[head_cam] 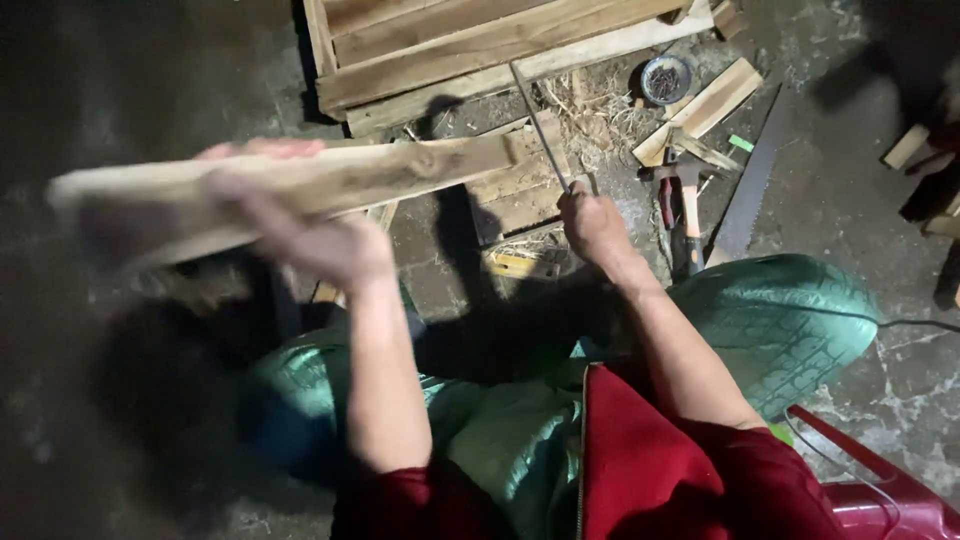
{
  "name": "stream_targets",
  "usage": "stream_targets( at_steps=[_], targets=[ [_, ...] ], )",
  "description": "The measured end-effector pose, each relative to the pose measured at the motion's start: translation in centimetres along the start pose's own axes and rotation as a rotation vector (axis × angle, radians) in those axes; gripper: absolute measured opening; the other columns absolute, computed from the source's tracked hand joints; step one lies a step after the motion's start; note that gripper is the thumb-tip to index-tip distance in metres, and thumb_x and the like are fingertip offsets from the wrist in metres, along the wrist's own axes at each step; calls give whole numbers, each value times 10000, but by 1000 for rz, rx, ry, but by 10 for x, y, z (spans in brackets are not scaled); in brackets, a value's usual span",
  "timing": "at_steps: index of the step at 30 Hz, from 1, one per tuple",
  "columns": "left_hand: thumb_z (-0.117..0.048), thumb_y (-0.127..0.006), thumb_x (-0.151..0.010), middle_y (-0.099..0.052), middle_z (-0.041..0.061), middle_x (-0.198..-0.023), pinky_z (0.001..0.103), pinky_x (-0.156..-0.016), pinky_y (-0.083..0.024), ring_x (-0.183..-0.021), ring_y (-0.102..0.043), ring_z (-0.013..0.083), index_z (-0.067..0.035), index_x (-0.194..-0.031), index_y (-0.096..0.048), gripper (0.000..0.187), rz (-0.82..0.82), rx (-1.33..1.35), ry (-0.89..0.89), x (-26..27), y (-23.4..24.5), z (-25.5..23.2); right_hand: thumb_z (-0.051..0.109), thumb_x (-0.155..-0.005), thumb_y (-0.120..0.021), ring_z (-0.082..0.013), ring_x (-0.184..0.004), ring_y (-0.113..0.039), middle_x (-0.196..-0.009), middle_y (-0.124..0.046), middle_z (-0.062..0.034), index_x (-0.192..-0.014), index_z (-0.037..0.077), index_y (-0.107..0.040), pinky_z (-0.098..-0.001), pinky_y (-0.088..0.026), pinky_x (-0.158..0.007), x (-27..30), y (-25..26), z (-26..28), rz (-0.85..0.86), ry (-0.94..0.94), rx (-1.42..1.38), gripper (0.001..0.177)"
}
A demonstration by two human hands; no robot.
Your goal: Cutting a wooden plank to size using a hand saw while sitting on the floor of a workshop.
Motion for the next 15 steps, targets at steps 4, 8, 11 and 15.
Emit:
stream_targets(
  at_steps=[4, 8, 11, 15],
  targets=[
    [-477, -651, -1024, -601, 26, -883, 353, -1137, -319, -1052, -576, 118, -202, -1195, -578, 332, -221, -261, 153, 24, 18, 65, 353, -1005, -462, -335, -681, -633, -656, -625, -160, -933, 94, -572, -481, -495, -613, -26, -16, -28, -108, 348, 400, 291],
    [-357, -738, -1016, -594, 45, -1120, 325, -1020, -435, -1041, -574, 130, -121, -1412, -541, 501, -324, -270, 180, 39, 10, 83, 236, -950, -513, -476, -828, -736, -795, -713, -283, -1112, 37, -652, -570, -597, -705, -12, -26, -18, -80, 447, 644, 292],
    [-359, -719, -1025, -498, 56, -1168, 330, -1072, -407, -1073, -536, 119, -114, -1494, -327, 659, -133, -303, 48, 36, 25, 99, 229, -927, -515, -468, -824, -736, -800, -713, -256, -1111, 73, -649, -569, -595, -694, 7, -28, 2, -36, 456, 667, 276],
    [-737, -393, -1053, -502, 61, -1236, 301, -1032, -476, -1082, -539, 133, -198, -1491, -313, 699, -23, -119, 102, 12, -5, 46, 191, -948, -476, -519, -821, -716, -799, -691, -303, -1058, -6, -670, -564, -598, -678, 29, -38, 23, 18, 512, 659, 297]
  ],
)
Point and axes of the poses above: each hand's wrist, its own x-axis away from the middle knuckle, its own y-axis out of the back of the hand, z = x × y, the point moved 4 cm from there along -x, towards the middle knuckle
